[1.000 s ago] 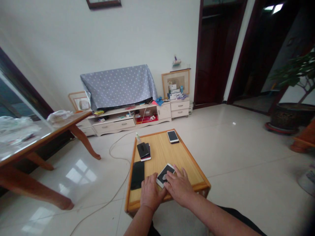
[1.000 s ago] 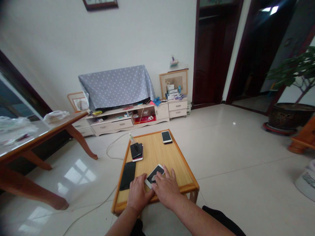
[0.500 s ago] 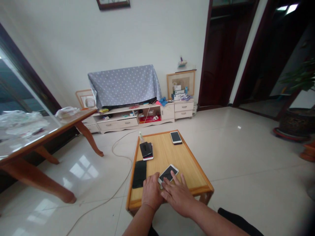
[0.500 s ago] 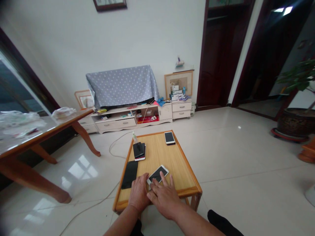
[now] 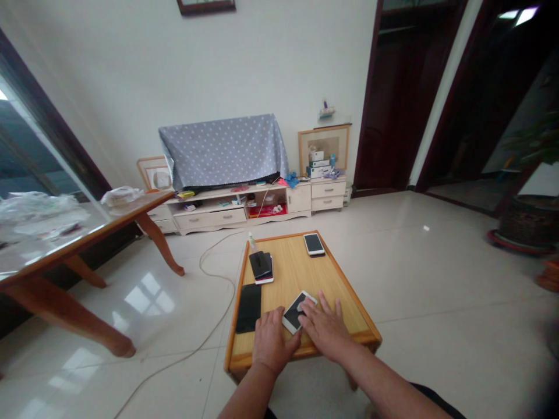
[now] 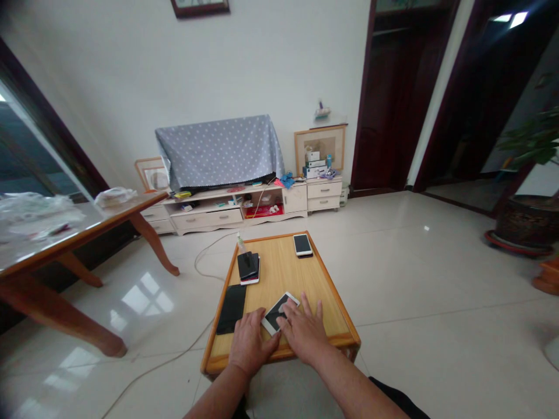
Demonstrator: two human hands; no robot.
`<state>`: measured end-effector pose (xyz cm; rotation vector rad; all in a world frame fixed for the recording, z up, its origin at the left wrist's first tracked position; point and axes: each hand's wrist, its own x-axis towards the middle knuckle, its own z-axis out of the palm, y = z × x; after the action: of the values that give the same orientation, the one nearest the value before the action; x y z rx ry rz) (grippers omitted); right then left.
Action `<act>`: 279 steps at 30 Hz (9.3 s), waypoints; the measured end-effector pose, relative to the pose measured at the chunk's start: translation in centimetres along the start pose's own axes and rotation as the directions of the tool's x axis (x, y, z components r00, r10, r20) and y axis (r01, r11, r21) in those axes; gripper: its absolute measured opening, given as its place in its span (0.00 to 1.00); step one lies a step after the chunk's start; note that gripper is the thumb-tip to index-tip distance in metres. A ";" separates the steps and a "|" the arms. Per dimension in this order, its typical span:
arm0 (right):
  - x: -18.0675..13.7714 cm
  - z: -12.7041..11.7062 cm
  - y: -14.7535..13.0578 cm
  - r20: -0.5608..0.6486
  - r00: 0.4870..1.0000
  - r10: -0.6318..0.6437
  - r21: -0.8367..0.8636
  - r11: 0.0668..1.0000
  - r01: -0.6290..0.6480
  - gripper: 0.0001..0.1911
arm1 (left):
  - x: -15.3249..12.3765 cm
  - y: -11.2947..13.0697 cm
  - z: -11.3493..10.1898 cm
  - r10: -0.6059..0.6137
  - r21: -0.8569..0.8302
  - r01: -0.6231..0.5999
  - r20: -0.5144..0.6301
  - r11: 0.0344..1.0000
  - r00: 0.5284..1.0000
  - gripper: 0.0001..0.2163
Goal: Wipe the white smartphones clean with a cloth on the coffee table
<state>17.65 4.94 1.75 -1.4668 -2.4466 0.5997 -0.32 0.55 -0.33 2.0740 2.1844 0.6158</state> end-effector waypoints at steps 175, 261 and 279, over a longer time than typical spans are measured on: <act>0.2 -1.7 -3.1 0.148 0.965 -0.215 -0.011 0.976 0.219 0.28 | 0.6 -0.1 -0.1 -0.042 0.028 0.039 0.124 0.999 0.991 0.29; 4.2 0.5 -0.4 0.018 0.998 0.063 -0.007 0.998 -0.063 0.25 | 0.1 0.1 -0.2 -0.011 -0.008 0.011 -0.008 1.000 1.000 0.27; 0.8 -0.6 1.8 -0.089 0.991 0.104 -0.017 0.994 -0.106 0.24 | 0.5 0.9 -0.4 0.042 0.051 -0.042 -0.004 0.998 0.999 0.18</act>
<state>18.97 6.52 1.44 -1.6037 -2.3285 0.5187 0.33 0.98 0.39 2.1510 2.1868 0.5763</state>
